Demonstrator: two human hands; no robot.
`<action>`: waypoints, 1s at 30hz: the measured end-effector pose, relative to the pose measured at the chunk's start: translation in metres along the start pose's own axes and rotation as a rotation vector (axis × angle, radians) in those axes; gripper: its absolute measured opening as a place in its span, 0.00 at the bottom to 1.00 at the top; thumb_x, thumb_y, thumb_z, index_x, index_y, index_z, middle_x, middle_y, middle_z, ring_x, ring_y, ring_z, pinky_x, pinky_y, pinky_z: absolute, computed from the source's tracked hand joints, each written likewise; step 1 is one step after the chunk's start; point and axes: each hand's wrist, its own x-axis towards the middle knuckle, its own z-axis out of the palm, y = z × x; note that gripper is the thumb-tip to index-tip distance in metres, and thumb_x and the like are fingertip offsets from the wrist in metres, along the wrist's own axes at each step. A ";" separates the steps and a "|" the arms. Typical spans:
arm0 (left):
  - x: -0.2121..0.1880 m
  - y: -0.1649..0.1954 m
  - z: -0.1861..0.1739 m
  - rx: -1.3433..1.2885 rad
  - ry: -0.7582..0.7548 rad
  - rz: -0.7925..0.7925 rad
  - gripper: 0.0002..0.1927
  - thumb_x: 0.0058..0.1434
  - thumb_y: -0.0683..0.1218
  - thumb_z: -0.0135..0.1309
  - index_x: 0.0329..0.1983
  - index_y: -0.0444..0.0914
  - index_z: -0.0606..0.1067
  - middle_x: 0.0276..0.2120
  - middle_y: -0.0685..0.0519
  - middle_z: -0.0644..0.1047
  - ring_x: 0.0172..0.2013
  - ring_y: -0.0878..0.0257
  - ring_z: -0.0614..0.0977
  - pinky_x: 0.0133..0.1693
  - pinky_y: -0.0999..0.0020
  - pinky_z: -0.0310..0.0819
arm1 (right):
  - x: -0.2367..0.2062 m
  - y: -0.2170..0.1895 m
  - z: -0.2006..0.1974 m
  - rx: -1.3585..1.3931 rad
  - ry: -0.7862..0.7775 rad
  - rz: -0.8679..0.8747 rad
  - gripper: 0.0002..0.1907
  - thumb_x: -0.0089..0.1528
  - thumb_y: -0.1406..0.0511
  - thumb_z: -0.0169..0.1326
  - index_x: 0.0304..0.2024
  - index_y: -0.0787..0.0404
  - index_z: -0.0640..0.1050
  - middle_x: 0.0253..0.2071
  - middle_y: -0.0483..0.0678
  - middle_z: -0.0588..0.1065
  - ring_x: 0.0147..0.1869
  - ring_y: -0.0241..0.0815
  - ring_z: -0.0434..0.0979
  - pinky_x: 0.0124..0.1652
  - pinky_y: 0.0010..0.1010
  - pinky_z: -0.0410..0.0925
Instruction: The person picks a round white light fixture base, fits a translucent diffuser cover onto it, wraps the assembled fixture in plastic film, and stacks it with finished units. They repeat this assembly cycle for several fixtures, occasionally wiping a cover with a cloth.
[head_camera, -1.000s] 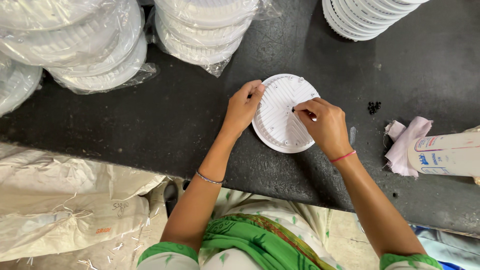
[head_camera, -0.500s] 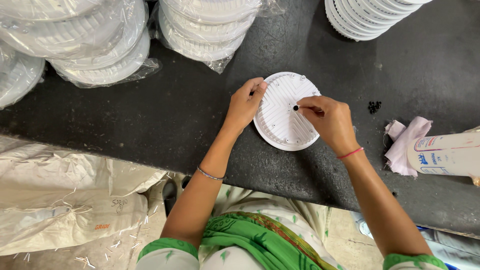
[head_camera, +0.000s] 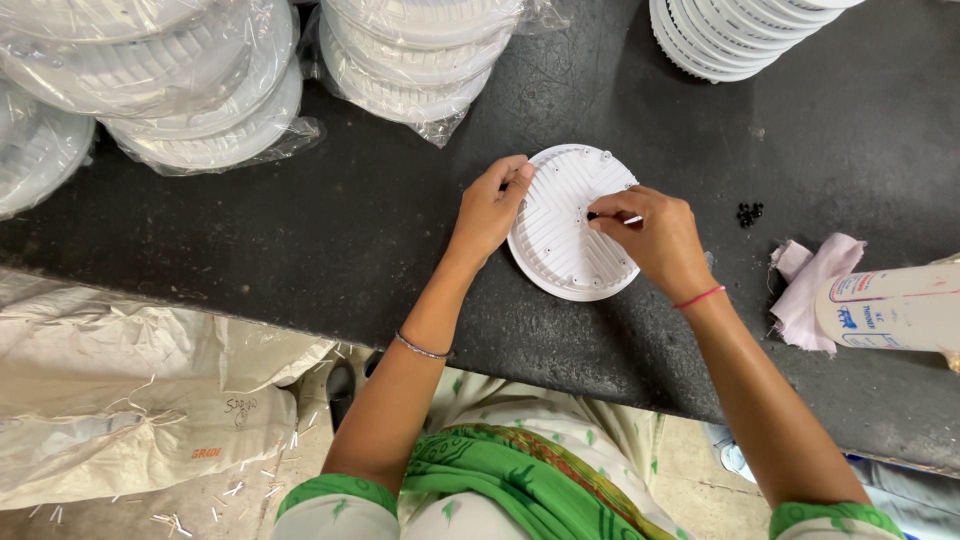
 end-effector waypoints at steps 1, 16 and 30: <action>0.000 0.000 0.000 0.001 0.001 0.005 0.24 0.69 0.56 0.52 0.59 0.34 0.76 0.46 0.48 0.83 0.45 0.64 0.82 0.47 0.70 0.76 | 0.001 0.000 0.000 -0.001 -0.006 0.003 0.10 0.58 0.69 0.65 0.43 0.61 0.84 0.39 0.48 0.81 0.38 0.42 0.83 0.41 0.31 0.76; -0.003 0.010 -0.004 -0.027 -0.025 -0.046 0.27 0.69 0.61 0.48 0.58 0.36 0.76 0.45 0.49 0.83 0.46 0.64 0.82 0.48 0.69 0.75 | 0.061 -0.008 -0.038 -0.337 -0.315 -0.017 0.49 0.46 0.58 0.73 0.68 0.54 0.67 0.67 0.54 0.67 0.64 0.57 0.71 0.59 0.45 0.66; 0.000 0.016 -0.007 -0.081 -0.029 -0.101 0.44 0.66 0.73 0.37 0.63 0.32 0.73 0.60 0.41 0.77 0.62 0.52 0.76 0.61 0.63 0.67 | 0.073 -0.009 -0.011 -0.553 -0.513 0.076 0.53 0.47 0.58 0.71 0.72 0.46 0.61 0.68 0.46 0.66 0.69 0.58 0.65 0.58 0.50 0.67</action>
